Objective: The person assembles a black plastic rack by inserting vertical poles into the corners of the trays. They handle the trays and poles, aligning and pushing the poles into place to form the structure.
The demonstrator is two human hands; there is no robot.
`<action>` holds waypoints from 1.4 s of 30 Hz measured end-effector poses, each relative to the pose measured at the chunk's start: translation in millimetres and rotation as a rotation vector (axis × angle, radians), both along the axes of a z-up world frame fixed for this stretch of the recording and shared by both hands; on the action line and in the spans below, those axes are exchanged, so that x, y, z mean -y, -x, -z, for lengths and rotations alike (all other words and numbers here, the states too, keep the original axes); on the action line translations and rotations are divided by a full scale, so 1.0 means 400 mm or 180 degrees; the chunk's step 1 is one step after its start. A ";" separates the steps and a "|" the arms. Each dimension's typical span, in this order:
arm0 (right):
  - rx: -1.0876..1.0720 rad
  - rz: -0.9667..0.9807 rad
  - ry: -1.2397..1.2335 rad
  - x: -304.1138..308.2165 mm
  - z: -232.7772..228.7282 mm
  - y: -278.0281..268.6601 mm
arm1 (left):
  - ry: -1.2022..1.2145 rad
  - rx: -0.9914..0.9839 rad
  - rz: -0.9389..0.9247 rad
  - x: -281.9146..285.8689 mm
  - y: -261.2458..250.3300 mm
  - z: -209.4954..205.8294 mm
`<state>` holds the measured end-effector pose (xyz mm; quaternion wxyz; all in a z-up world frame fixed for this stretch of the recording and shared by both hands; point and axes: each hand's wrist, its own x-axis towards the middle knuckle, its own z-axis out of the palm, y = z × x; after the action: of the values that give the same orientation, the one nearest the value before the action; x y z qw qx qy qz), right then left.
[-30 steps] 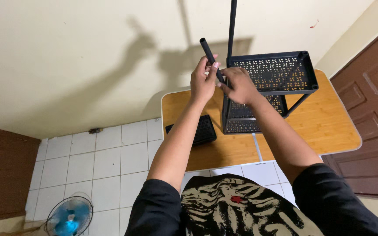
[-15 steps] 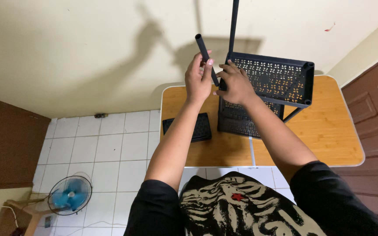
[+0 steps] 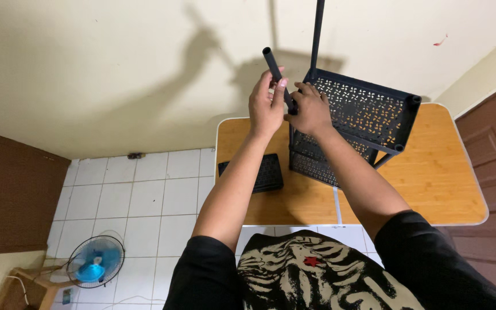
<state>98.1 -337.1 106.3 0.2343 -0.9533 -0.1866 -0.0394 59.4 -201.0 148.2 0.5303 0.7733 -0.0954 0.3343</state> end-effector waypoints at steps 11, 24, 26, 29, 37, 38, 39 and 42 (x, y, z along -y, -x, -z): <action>-0.0145 0.0232 -0.0733 -0.007 -0.001 -0.035 | -0.0164 -0.0400 0.0124 -0.024 -0.050 -0.033; -0.0118 -0.0465 -0.2034 0.030 0.060 -0.046 | -0.0401 -0.0348 0.0664 -0.023 -0.094 -0.024; -0.0344 -0.0543 -0.2316 0.026 0.072 -0.048 | 0.0019 -0.0255 0.0996 -0.022 -0.117 -0.022; -0.0463 -0.0628 -0.2537 0.022 0.076 -0.048 | 0.1068 -0.0331 0.1682 -0.010 -0.134 -0.018; -0.0200 -0.0272 -0.1872 0.019 0.042 -0.043 | 0.0986 -0.0160 0.1609 0.033 -0.168 -0.020; -0.0220 -0.0250 -0.1857 0.018 0.040 -0.041 | 0.0966 -0.0167 0.1586 0.035 -0.171 -0.017; -0.0241 -0.0228 -0.1843 0.018 0.039 -0.040 | 0.0946 -0.0173 0.1563 0.038 -0.175 -0.015; -0.0055 -0.0383 -0.1869 0.018 0.039 -0.043 | 0.1006 0.0111 0.1381 0.055 -0.190 -0.003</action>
<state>115.5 -344.4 90.8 0.5035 -0.8323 -0.2214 -0.0697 135.3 -223.0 149.4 0.7020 0.6365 -0.2146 0.2369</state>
